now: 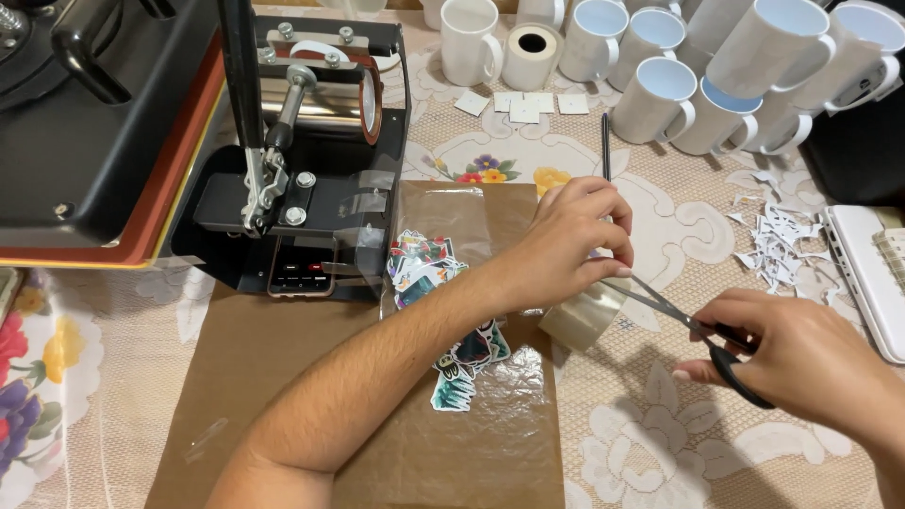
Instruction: The person is cutting small pieces of adhesive tape with scissors and attaching them to the back of various stickers on a workspace.
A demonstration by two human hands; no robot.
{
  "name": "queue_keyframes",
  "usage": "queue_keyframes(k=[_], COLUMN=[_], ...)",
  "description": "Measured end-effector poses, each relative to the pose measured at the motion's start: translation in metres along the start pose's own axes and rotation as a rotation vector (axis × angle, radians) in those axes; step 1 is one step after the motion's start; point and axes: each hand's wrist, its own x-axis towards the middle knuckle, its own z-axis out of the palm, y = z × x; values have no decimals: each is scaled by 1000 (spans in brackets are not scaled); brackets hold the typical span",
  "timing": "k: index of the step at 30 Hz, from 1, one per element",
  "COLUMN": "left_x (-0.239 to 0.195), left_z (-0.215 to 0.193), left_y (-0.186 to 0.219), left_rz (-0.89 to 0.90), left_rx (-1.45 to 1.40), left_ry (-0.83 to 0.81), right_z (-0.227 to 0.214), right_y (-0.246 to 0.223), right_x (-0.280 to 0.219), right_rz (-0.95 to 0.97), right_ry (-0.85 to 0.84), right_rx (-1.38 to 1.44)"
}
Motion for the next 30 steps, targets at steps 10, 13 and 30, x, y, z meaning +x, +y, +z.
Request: queue_keyframes(k=[10, 13, 30], left_x=[1, 1, 2], left_z=[-1, -2, 0], left_y=[-2, -2, -7], left_rz=[15, 3, -20], left_rx=[21, 16, -32], left_ry=[-11, -20, -13], right_z=[-16, -13, -8], right_y=[-11, -10, -3], right_x=[12, 13, 19], right_rz=[-58, -75, -82], right_ry=[-19, -8, 29], right_rx=[1, 22, 2])
